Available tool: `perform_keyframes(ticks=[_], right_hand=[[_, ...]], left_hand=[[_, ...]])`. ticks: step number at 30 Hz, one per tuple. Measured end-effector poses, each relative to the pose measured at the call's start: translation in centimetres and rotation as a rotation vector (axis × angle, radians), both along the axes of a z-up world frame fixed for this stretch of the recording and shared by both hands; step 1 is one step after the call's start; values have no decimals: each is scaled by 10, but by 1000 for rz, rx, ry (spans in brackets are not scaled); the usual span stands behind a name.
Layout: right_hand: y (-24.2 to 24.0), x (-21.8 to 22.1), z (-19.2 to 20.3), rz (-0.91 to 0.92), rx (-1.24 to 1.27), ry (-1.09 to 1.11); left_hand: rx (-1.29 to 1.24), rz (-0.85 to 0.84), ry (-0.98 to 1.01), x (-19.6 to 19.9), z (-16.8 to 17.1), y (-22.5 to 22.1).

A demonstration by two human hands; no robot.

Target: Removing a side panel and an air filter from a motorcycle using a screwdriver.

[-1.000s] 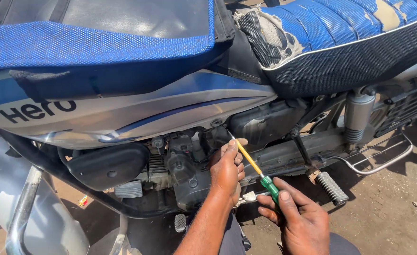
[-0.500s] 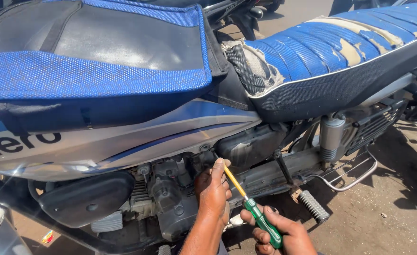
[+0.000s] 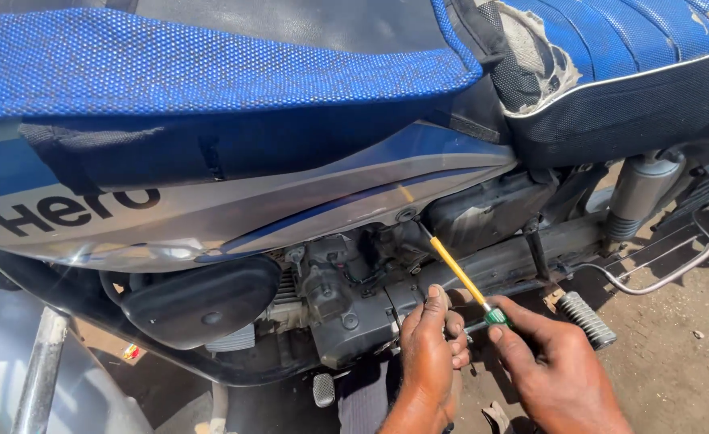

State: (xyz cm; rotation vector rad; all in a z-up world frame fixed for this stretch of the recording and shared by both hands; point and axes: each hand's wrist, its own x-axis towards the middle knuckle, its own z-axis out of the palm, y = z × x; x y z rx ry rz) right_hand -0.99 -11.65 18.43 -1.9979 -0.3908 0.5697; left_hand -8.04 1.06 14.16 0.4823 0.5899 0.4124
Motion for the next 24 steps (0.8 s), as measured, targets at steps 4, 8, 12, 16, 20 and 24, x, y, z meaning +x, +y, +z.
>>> perform_keyframes(ticks=[4,8,12,16,20,24], right_hand=[[-1,-21,9,107,-239,-630],[2,-31,30,62,-4,-634],[-34,-3,-6,-60,638,563],[-36,-9,-22,31,749,678],[-18,-47,15,75,231,-666],[-28,-37,-3,-31,465,-274]], left_hand=[[36,-55,-95,0,18,-8],[193,-87,-174,11,18,-2],[275,-117,-270,15,8,5],[235,-121,-315,10,24,3],[273,-55,-183,10,14,-5],[294,-59,-229,15,9,-2]])
